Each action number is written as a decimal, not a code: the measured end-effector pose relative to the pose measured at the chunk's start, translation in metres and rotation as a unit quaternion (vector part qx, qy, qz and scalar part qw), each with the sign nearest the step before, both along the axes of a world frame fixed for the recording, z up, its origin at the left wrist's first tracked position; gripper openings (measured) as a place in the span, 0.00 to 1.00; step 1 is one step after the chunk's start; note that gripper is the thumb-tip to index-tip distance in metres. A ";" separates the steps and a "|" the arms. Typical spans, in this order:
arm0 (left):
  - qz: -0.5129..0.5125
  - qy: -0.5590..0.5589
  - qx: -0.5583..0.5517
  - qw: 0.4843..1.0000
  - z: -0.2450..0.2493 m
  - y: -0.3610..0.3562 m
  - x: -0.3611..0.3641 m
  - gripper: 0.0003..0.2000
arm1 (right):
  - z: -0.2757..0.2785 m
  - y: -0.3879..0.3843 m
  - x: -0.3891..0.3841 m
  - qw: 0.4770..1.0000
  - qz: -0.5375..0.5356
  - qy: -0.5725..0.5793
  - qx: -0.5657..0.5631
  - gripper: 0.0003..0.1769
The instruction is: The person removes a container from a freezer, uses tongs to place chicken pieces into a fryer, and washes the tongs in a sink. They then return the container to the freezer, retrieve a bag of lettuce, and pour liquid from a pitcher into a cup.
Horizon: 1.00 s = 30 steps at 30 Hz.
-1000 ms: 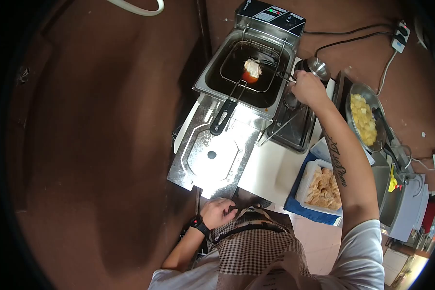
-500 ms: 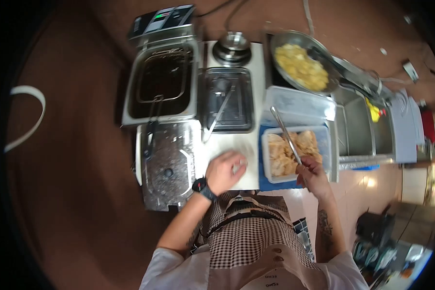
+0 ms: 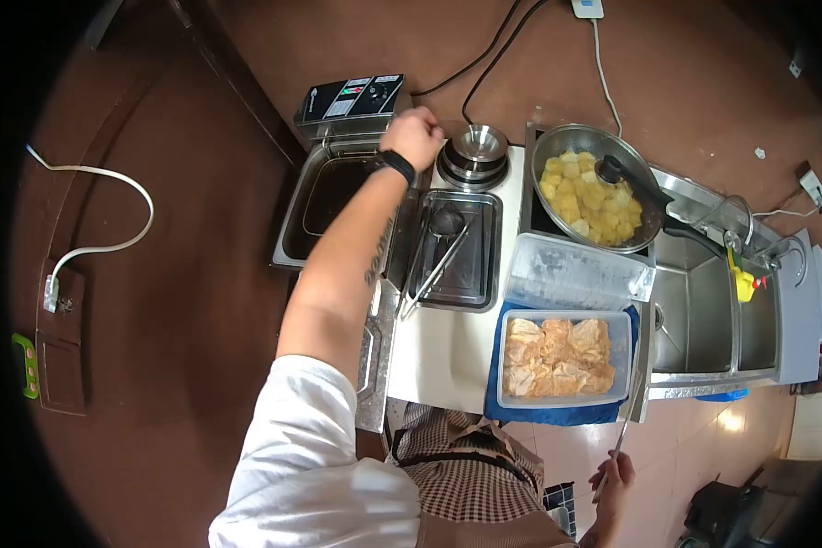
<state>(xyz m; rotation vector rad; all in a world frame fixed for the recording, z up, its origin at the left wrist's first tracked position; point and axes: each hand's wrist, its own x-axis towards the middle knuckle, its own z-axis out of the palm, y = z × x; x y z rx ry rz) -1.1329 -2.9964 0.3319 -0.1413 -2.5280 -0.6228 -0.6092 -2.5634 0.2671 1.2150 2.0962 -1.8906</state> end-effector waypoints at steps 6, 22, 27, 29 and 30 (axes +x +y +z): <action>-0.230 -0.077 0.133 0.961 0.003 0.029 0.029 0.11 | 0.005 0.002 0.004 0.998 -0.058 0.006 -0.015 0.13; -0.338 -0.206 0.129 0.909 -0.086 0.124 0.198 0.07 | -0.023 0.057 -0.122 0.991 -0.045 0.126 -0.003 0.07; -0.381 -0.026 -0.013 0.924 -0.081 0.117 0.261 0.07 | -0.037 0.083 -0.177 0.974 -0.118 0.177 -0.079 0.13; -0.416 -0.010 -0.056 0.908 -0.086 0.109 0.288 0.09 | -0.030 0.083 -0.188 0.963 -0.129 0.180 -0.155 0.15; -0.428 -0.013 -0.078 0.900 -0.085 0.108 0.300 0.09 | -0.037 0.085 -0.188 0.963 -0.127 0.173 -0.161 0.14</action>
